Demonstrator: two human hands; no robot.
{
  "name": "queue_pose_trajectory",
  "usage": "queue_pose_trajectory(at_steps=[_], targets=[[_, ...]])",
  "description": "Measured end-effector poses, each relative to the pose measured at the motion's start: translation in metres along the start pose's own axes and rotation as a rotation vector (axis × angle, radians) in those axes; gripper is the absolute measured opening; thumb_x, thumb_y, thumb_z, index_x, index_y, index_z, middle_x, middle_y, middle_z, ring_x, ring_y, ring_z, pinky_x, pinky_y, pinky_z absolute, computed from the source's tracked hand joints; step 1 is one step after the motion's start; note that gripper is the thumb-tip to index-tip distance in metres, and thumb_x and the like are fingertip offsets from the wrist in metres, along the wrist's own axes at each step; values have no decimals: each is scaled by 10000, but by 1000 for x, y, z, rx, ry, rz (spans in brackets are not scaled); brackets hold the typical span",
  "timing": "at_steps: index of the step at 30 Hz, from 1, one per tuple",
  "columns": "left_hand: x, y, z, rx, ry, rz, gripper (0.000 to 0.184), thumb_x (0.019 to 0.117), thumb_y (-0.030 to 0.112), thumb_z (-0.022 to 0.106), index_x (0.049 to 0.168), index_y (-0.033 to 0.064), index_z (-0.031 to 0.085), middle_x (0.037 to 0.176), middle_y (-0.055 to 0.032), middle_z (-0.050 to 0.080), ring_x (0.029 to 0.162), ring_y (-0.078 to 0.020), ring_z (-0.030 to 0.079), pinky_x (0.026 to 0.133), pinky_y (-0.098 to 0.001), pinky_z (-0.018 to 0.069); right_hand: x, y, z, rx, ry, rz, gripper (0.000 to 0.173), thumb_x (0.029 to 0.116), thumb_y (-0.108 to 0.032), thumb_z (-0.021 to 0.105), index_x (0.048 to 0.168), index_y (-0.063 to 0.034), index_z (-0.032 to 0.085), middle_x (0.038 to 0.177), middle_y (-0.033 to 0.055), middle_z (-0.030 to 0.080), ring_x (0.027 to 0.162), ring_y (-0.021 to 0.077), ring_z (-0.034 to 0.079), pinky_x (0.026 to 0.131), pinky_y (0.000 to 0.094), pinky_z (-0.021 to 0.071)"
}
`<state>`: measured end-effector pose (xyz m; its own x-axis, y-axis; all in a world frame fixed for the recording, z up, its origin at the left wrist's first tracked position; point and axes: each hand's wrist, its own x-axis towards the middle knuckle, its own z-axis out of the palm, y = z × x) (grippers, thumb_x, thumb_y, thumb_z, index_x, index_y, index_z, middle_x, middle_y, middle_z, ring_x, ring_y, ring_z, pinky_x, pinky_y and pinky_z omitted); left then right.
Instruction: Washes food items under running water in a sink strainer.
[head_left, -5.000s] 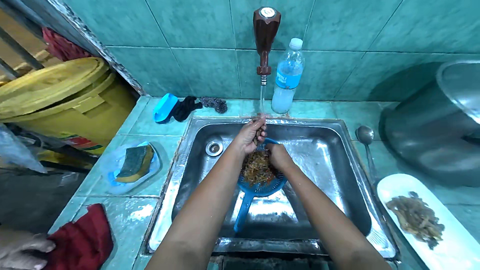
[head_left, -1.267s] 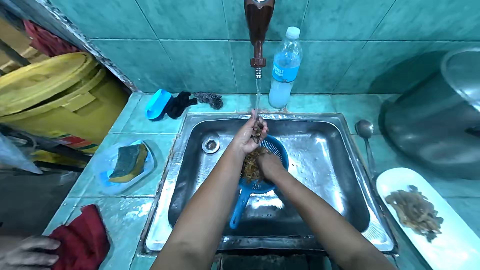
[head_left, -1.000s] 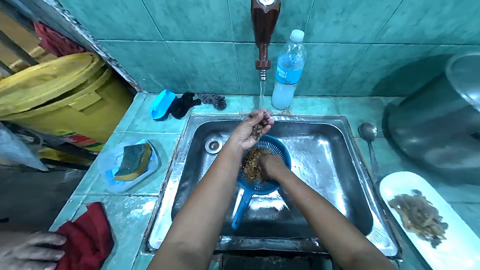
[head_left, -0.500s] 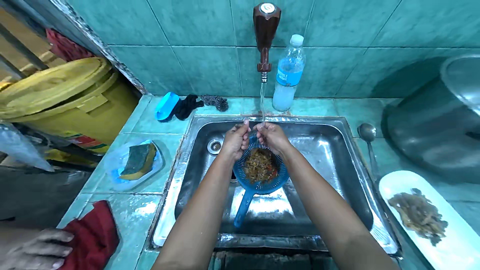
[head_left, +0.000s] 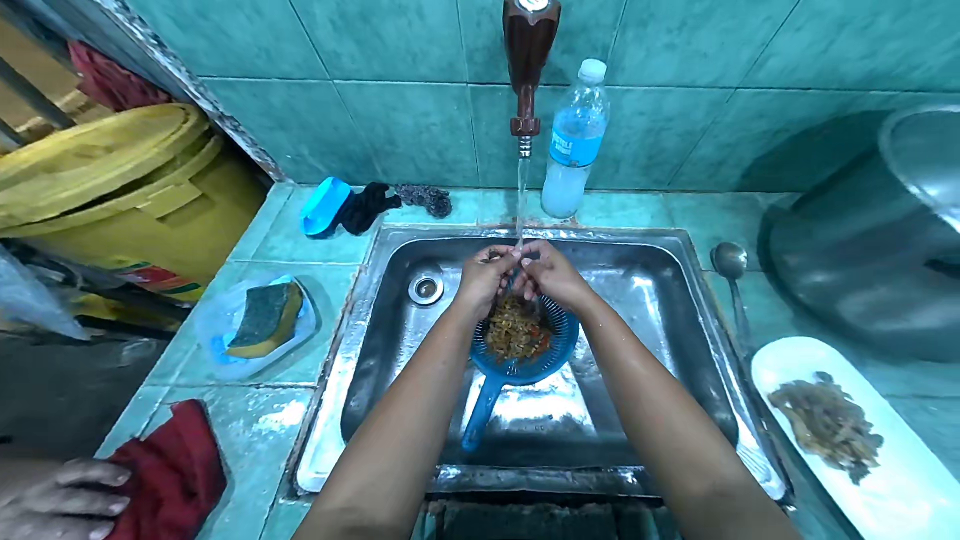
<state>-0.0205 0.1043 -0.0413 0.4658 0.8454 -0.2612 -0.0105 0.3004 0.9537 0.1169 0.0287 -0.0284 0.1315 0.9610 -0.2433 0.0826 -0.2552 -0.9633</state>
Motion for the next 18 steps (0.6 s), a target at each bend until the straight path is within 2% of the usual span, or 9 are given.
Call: queue_pose_trajectory(at_steps=[2,4,5,6,8,10,13,16,18], targets=[[2,8,6,-79,-27,-32,117,1022,142,609,1106,64,631,781,-32,606,512,-59,479,441,-176,388,-6,9,-3,-217,-55,53,286,1125,-209,416,1266,13,527,838,115,699,640,169,666,618,331,571],[4,17,11,-204,-76,-112,127,1063,197,512,1065,93,586,764,-15,582,501,-56,483,438,-171,406,-8,25,-1,-574,-163,6,236,1046,-141,546,1126,37,678,954,155,725,855,262,712,827,469,590],[4,21,14,-268,-107,-153,169,1072,230,465,1007,114,568,748,-1,567,490,-50,475,431,-164,402,-10,33,4,-739,-207,-13,202,1000,-123,611,1076,24,726,1028,192,726,979,332,702,922,547,552],[5,23,15,-341,-139,-185,217,1077,262,438,954,128,556,732,10,561,480,-45,474,422,-158,403,-14,38,11,-881,-241,9,182,971,-123,653,1070,2,740,1093,214,713,1062,381,678,965,593,523],[5,25,17,-451,-209,-209,258,1080,273,408,921,129,552,754,7,582,486,-35,497,425,-145,427,-22,46,26,-1082,-282,105,216,950,-110,673,1146,-37,725,1214,232,672,1171,422,633,993,617,502],[3,26,19,-487,-255,-204,270,1082,246,407,975,93,602,816,-13,628,502,-27,515,437,-134,433,-26,58,36,-1134,-273,126,250,938,-92,668,1179,-45,714,1240,230,666,1200,432,616,1007,624,492],[1,26,18,-484,-312,-178,226,1088,203,437,1122,61,609,959,-47,678,528,-11,541,447,-123,443,-29,62,40,-1122,-264,88,237,989,-85,606,1194,-28,709,1240,228,674,1224,429,608,1045,606,473],[1,27,14,-456,-306,-161,179,1071,163,472,1152,83,611,993,-45,694,553,-14,551,469,-130,444,-24,62,37,-1112,-291,128,267,952,-99,657,1212,-59,708,1252,220,666,1224,416,609,1033,604,484],[0,28,9,-454,-300,-153,157,1067,160,482,1125,90,609,963,-31,680,557,-14,552,471,-130,452,-18,63,27,-1074,-279,122,236,955,-122,666,1177,-60,721,1218,215,681,1184,409,634,1004,606,505]])
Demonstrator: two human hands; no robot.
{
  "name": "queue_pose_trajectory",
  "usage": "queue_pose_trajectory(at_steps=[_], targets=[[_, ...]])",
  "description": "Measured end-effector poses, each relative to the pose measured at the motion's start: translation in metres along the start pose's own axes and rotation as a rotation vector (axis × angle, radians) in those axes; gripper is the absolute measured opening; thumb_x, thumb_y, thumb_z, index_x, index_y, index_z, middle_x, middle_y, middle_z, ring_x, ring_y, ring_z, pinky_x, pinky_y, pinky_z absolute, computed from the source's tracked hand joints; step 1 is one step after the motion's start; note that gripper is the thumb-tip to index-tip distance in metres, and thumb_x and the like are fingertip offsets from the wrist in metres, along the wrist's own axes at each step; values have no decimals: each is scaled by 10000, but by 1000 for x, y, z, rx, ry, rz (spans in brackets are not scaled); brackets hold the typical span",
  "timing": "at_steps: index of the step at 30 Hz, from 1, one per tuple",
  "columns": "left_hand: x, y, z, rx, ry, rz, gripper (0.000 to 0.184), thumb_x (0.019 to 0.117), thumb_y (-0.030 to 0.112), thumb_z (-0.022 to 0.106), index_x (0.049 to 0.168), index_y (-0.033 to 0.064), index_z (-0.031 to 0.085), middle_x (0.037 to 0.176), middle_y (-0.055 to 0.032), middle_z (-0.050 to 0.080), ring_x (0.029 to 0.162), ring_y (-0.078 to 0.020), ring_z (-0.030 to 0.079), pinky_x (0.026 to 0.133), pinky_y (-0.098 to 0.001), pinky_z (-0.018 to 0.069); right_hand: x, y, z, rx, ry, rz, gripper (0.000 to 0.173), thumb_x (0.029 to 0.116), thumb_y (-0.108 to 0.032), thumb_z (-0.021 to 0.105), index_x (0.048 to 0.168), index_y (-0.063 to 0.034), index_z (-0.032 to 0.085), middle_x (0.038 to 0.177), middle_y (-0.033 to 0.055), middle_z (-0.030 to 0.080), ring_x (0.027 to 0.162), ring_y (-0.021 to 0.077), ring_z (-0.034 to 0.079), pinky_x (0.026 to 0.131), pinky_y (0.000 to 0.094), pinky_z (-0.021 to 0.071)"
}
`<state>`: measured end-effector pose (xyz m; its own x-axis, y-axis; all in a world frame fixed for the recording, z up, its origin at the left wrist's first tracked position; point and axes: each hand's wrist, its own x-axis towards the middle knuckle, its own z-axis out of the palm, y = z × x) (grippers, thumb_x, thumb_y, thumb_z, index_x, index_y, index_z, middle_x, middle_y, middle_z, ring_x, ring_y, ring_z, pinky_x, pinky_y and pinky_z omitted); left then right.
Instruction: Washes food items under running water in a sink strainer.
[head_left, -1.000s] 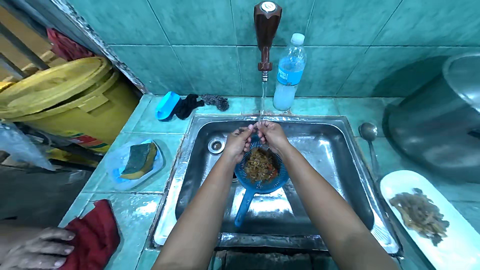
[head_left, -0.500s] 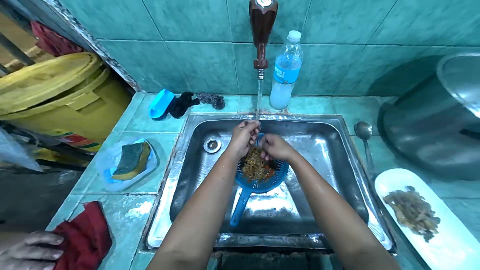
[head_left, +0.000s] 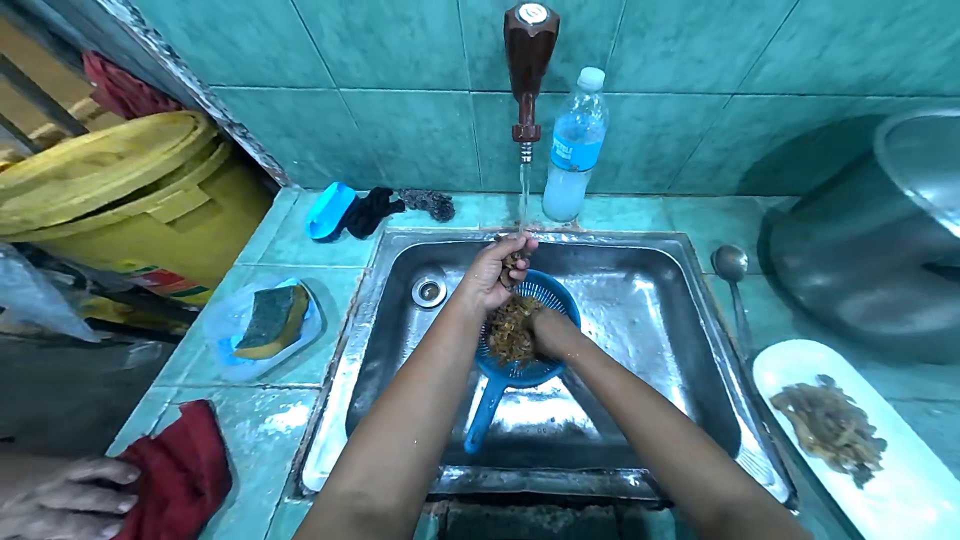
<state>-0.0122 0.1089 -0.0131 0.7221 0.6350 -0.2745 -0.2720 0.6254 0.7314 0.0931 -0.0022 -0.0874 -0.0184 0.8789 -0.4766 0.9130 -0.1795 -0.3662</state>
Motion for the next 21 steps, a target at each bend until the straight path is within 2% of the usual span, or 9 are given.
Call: queue_pose_trajectory(at_steps=[2,4,7,9,11,13,15,19,21], targets=[[-1,2,-7,-11,3,8,158,1070,161,472,1106,91,609,934,-24,671,564,-15,558,477,-132,463,4,12,-9,93,67,-45,187,961,-128,659,1099,-24,732,1118,217,706,1106,401,666,978,608,516],[-2,4,-13,-38,27,9,146,1071,172,478,1112,102,600,908,-16,657,569,-20,565,480,-134,472,3,23,-23,292,159,-99,162,951,-122,693,1044,1,744,1023,196,726,1000,353,692,943,576,534],[-5,5,-15,27,126,16,134,1061,180,502,1111,113,606,843,1,612,558,-38,548,479,-149,472,-5,24,-42,709,242,-120,184,958,-121,719,1084,12,702,942,132,718,798,208,686,779,415,587],[-9,5,-14,239,236,46,145,1057,184,544,1137,88,618,832,-13,598,555,-56,535,480,-167,463,-5,19,-50,975,334,-152,155,960,-71,704,1080,23,674,876,91,693,704,129,647,684,314,576],[-12,3,-16,494,309,61,202,1056,241,577,1150,75,641,833,-20,596,567,-68,526,500,-188,454,-4,11,-56,1168,445,-175,129,970,-38,679,1075,34,656,855,81,688,688,108,645,670,281,573],[-14,0,-17,598,311,36,253,1051,289,589,1162,74,659,814,-26,596,556,-72,526,490,-196,455,-1,2,-61,1265,533,-174,120,974,-11,665,1080,43,652,892,94,694,715,120,670,704,283,598],[-14,-4,-13,592,289,33,249,1047,291,594,1154,73,651,816,-33,610,560,-78,534,491,-200,459,3,-7,-64,1270,596,-159,123,960,10,675,1077,49,666,910,113,704,726,135,689,716,292,611],[-4,-17,-6,562,318,186,181,1030,224,629,1083,53,654,783,-40,642,536,-74,535,473,-202,447,6,-15,-63,1235,691,-137,162,935,20,696,1091,48,665,915,127,720,745,155,713,728,313,625],[-1,-18,-1,597,332,216,192,1030,216,631,1083,35,664,790,-47,652,552,-79,544,491,-212,452,5,-14,-60,1255,747,-143,197,920,30,708,1104,45,639,921,130,710,746,164,717,727,324,633]])
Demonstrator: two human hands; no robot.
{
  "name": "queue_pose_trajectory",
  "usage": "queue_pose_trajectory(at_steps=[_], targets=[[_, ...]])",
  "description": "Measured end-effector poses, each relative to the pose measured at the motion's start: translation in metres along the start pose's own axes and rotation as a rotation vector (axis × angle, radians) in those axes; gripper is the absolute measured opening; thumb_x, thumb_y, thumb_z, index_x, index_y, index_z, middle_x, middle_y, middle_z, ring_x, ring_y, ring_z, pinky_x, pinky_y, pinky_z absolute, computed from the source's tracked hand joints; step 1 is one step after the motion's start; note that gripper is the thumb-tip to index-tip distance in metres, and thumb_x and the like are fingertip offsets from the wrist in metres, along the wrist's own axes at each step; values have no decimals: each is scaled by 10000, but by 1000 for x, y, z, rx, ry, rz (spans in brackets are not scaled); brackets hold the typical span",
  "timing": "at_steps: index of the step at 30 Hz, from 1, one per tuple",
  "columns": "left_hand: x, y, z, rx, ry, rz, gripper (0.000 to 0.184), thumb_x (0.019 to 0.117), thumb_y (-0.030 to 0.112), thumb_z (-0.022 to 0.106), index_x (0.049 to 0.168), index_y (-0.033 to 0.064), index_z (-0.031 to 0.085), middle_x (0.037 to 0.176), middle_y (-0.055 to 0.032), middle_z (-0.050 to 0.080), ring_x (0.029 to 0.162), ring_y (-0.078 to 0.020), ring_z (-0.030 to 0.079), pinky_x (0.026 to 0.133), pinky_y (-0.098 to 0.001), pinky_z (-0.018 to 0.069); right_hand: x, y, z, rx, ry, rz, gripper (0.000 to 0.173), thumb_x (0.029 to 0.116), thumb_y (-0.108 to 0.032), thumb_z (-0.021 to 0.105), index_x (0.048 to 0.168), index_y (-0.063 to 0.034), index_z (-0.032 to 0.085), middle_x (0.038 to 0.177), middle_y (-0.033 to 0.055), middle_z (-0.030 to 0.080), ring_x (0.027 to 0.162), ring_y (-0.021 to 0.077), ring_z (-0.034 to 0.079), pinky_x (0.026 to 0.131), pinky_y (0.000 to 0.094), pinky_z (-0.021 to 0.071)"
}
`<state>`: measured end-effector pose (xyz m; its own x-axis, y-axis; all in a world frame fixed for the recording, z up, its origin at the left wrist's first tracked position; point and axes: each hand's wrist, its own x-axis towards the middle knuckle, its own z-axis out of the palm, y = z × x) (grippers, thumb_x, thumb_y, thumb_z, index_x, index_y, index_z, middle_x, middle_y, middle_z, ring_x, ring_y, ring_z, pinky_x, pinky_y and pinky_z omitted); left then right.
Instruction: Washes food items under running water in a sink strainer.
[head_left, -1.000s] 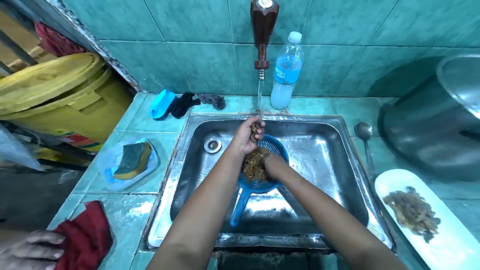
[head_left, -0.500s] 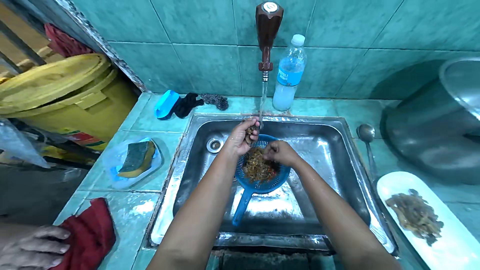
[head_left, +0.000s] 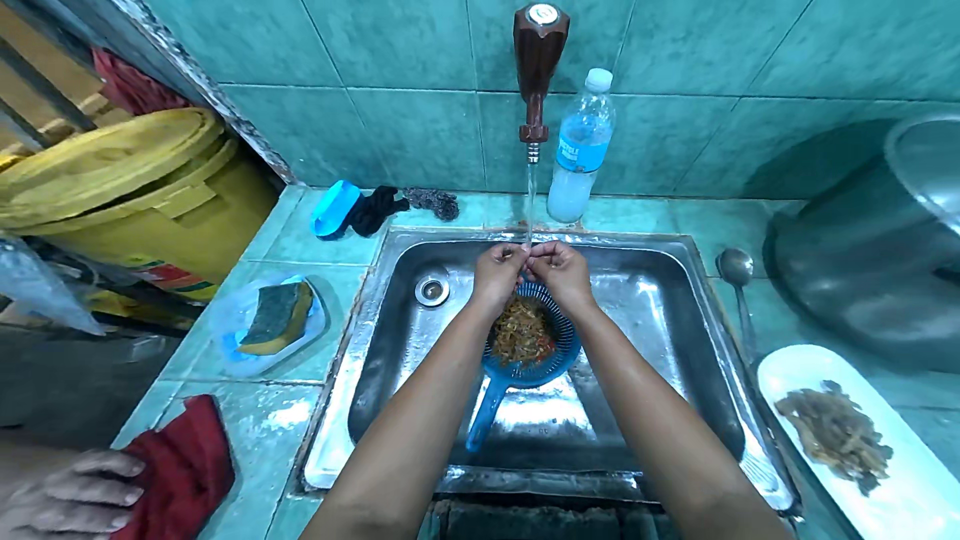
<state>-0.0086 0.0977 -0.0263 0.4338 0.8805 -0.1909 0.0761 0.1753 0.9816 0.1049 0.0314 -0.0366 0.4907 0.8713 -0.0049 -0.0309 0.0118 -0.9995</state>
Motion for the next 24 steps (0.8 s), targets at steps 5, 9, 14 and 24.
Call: queue_pose_trajectory(at_steps=[5,9,14,24], targets=[[5,3,8,-22,-20,-81,219,1067,234,560,1099,31,636,802,-42,632,540,-75,529,474,-206,442,-7,1,-14,3,-4,-11,180,920,30,709,1075,29,619,884,113,692,713,157,699,703,324,626],[10,4,7,-216,-59,-207,264,1093,320,490,1175,86,580,828,-29,597,556,-76,538,474,-190,451,-12,14,-33,-526,-220,-13,129,945,-48,670,1055,16,687,926,142,709,810,244,696,777,452,596],[11,10,3,-359,-94,-297,253,1091,333,484,1175,102,542,853,-36,623,550,-64,564,456,-170,463,-32,32,-25,-1177,-627,8,179,927,-47,639,1034,-82,778,1132,178,713,1127,381,659,961,600,527],[5,13,-1,-375,-129,-276,151,1069,237,541,1087,89,565,781,-22,593,529,-56,539,451,-162,451,-53,58,6,-1383,-676,21,244,954,-116,679,1174,-18,720,1327,218,616,1285,418,554,1044,564,489]])
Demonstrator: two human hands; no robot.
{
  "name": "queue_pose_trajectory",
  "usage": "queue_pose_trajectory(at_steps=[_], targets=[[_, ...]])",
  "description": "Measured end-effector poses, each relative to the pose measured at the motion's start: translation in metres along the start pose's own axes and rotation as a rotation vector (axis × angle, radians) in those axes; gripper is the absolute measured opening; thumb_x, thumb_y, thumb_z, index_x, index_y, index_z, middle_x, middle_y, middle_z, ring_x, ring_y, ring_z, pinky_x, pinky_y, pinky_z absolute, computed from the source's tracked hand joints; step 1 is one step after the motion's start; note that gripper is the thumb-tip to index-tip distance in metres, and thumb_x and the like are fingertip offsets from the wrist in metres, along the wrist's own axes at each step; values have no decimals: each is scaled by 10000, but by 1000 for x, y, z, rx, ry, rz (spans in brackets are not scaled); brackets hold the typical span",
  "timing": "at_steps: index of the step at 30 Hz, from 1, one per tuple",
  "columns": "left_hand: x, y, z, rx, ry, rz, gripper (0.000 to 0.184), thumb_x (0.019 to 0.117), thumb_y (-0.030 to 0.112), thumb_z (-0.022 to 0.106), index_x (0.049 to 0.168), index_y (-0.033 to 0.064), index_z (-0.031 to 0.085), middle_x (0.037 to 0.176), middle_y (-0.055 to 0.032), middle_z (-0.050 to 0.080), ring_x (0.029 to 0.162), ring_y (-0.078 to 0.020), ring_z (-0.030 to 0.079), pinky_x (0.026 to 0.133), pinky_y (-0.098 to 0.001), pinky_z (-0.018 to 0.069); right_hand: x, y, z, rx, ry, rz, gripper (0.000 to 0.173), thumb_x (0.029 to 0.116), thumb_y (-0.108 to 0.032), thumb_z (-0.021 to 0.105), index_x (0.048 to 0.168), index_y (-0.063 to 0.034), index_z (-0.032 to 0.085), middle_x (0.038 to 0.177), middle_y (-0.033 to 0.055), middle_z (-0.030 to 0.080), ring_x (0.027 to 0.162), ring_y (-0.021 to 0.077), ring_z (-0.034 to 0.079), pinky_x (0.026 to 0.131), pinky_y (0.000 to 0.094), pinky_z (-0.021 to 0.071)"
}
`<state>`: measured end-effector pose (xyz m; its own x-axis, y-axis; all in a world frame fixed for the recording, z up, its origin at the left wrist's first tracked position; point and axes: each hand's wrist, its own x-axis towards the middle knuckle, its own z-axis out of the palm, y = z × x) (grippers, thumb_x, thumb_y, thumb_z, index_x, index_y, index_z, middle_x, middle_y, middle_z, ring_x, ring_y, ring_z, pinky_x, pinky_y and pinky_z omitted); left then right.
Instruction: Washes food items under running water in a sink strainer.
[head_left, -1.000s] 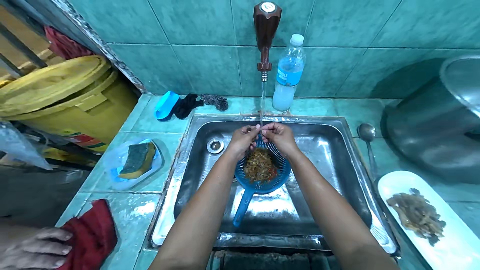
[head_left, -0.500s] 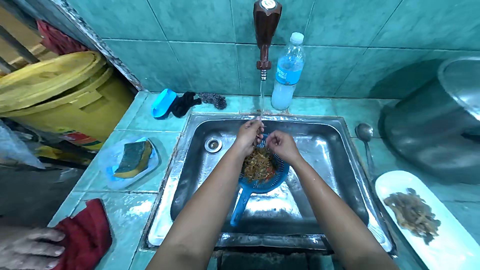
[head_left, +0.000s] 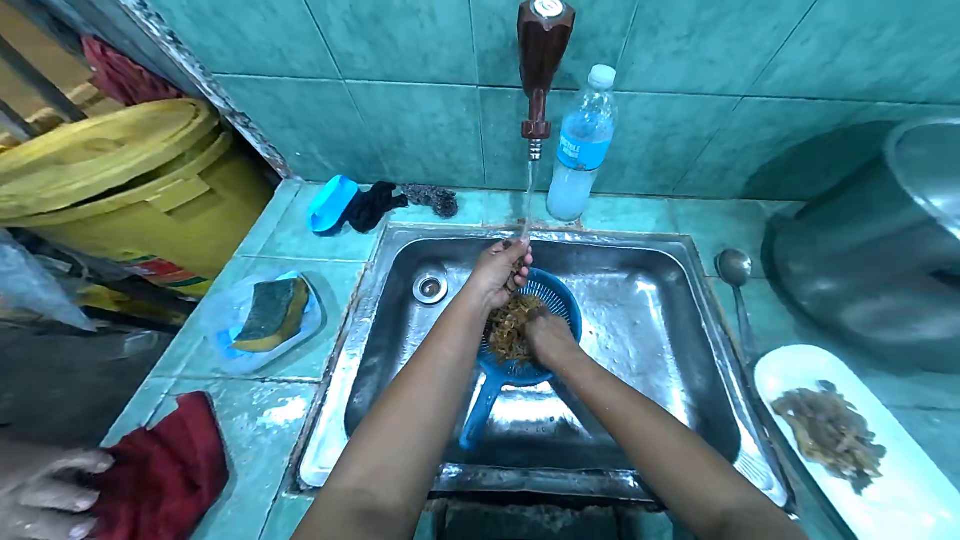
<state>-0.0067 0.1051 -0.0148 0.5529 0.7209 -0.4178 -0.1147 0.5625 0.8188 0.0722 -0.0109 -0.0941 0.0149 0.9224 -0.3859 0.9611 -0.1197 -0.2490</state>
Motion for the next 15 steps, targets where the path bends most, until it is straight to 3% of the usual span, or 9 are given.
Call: queue_pose_trajectory(at_steps=[3,7,9,12,15], targets=[[0,0,-1,7,-14,1,163,1069,243,541,1081,84,573,787,-30,611,540,-61,552,455,-167,452,2,5,-2,25,-93,-14,320,947,-120,668,1261,-61,692,1384,225,580,1315,434,527,1054,605,468],[-3,2,0,18,-89,-16,191,1081,246,512,1123,78,593,874,-59,666,610,-84,611,500,-181,489,5,12,3,22,-79,-72,298,893,-154,730,1187,-103,727,1291,192,636,1239,406,584,1010,616,488],[-4,5,2,-19,-146,-33,257,1100,281,455,1172,87,607,953,-75,694,654,-96,637,532,-187,503,4,12,2,2,-87,-85,278,913,-151,697,1188,-121,727,1292,186,637,1261,397,567,1043,604,461],[-3,6,4,-137,-228,-23,347,1109,386,384,1084,124,611,917,-41,673,612,-68,609,513,-166,495,5,14,0,18,-124,-84,280,919,-166,695,1185,-83,724,1310,197,627,1273,398,560,1070,600,439],[-1,9,-1,-141,-248,-5,325,1109,397,385,1055,142,580,891,-17,642,606,-58,593,511,-164,494,8,24,-11,274,-98,-85,220,931,-184,718,1081,-24,715,1128,203,682,1092,375,652,960,598,515]])
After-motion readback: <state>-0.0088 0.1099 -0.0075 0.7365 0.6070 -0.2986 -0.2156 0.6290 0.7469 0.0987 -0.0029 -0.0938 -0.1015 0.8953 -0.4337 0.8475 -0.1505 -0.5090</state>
